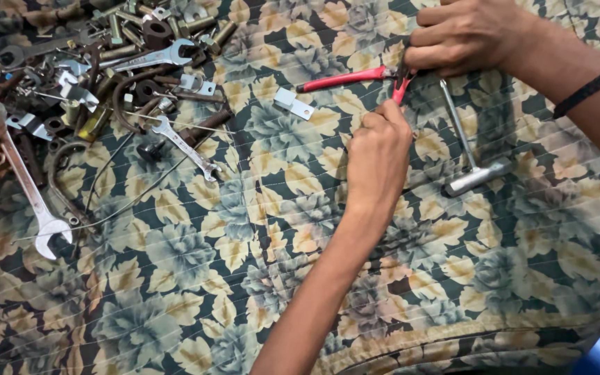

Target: The person uses a variety of wrenches and pliers to adjust and work on metal hand tools spread out across a floral-patterned bedspread.

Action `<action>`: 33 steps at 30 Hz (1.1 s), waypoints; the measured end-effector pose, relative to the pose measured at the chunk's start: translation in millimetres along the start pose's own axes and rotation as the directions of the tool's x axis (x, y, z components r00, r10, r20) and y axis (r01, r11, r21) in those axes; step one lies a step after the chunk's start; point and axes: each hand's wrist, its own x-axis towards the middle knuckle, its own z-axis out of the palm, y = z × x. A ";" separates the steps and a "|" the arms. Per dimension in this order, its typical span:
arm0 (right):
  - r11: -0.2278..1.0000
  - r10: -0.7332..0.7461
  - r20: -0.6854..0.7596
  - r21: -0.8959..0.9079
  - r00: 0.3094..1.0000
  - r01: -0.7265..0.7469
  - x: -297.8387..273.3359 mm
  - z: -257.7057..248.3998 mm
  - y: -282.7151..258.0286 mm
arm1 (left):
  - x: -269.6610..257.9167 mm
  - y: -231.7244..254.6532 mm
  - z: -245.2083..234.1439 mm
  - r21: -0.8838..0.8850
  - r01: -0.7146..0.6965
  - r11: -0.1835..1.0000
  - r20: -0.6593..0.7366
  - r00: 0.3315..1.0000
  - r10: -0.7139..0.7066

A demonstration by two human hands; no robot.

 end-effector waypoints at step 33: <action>0.294 0.954 -0.066 0.380 0.292 -0.877 -165.3 40.3 -31.6 | -56.7 -26.4 -55.1 -0.713 0.180 0.678 0.247 0.969 0.003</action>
